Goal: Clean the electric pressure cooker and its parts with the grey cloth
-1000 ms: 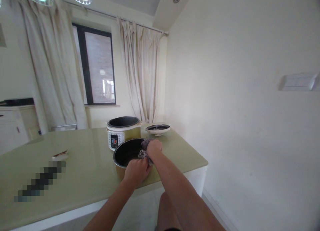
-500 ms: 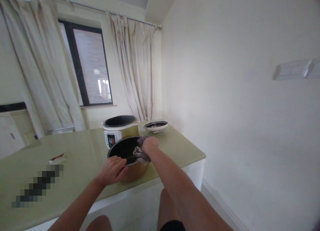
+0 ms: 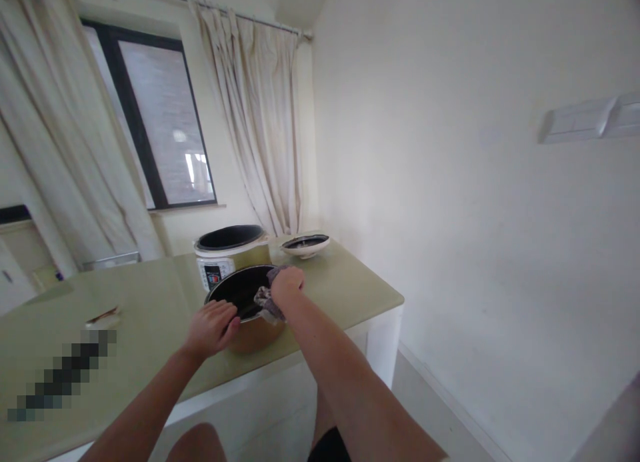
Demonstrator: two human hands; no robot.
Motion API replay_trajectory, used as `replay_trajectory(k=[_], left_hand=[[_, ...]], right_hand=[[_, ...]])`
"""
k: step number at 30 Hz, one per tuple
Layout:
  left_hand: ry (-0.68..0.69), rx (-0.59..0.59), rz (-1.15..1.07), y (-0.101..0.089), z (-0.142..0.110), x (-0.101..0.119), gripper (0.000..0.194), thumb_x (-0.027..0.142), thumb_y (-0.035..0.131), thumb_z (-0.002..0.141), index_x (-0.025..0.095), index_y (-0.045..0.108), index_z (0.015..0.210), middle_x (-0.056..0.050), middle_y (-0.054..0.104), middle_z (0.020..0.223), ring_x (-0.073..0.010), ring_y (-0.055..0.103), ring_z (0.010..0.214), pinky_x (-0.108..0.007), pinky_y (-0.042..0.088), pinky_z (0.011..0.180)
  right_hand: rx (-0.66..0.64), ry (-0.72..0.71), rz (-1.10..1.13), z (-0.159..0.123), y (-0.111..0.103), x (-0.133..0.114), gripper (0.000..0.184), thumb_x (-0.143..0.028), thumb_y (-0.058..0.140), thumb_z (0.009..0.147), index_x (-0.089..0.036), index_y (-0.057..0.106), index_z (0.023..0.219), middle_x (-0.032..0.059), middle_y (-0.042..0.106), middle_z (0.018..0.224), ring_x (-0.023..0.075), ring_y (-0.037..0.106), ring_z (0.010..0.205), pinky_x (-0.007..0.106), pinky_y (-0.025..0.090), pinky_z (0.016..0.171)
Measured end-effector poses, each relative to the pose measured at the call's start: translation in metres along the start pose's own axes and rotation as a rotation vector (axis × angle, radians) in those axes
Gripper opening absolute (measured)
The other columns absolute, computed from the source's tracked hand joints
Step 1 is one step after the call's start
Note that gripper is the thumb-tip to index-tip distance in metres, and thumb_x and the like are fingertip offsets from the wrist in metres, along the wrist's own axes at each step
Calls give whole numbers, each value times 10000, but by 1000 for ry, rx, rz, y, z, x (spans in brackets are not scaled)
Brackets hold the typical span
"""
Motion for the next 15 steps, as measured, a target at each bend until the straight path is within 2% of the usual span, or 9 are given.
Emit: replay_trajectory(k=[4, 7, 9, 11, 13, 15], left_hand=[[-36, -26, 79, -4, 3, 11, 342, 207, 457, 1013, 227, 570, 691, -23, 592, 645, -198, 549, 649, -374, 371, 668], [-47, -76, 77, -6, 6, 14, 377, 210, 447, 1010, 221, 592, 663, -30, 610, 633, -198, 563, 646, -386, 373, 694], [-64, -158, 47, -8, 11, 16, 416, 234, 433, 1013, 220, 614, 638, -36, 633, 620, -200, 586, 646, -396, 387, 722], [-109, -306, 33, -10, 20, 23, 468, 267, 416, 1018, 217, 647, 614, -54, 674, 619, -218, 634, 674, -415, 414, 770], [-247, -466, 84, -11, 32, 37, 513, 301, 393, 1028, 202, 703, 631, -100, 734, 676, -268, 700, 750, -443, 443, 798], [-501, -563, 185, -12, 47, 54, 550, 333, 347, 1046, 168, 775, 744, -166, 782, 794, -337, 747, 839, -447, 465, 750]], right_hand=[[4, -23, -38, 0, 1, -8, 345, -197, 951, 695, -144, 839, 1016, 167, 834, 1017, 314, 826, 853, 410, 702, 620], [18, -38, -62, 0, 1, -12, 361, -193, 967, 668, -136, 836, 1000, 167, 833, 988, 312, 822, 809, 429, 704, 612], [26, -37, -80, 1, 1, -13, 340, -193, 946, 705, -127, 833, 1019, 174, 832, 986, 313, 821, 813, 425, 703, 602], [30, -34, -101, 1, 1, -14, 320, -185, 930, 728, -122, 832, 1026, 177, 831, 981, 313, 822, 814, 419, 701, 594], [32, -31, -123, 2, 1, -15, 307, -183, 922, 742, -116, 832, 1028, 184, 829, 977, 315, 822, 809, 418, 700, 589], [38, -27, -145, 2, 2, -16, 277, -183, 895, 780, -103, 830, 1037, 203, 825, 980, 323, 823, 810, 429, 700, 590]])
Point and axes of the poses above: each hand's wrist, its own z-axis towards the middle knuckle, its own y-axis out of the palm, x = y × z, the point moved 3 cm from there along z, towards the middle knuckle
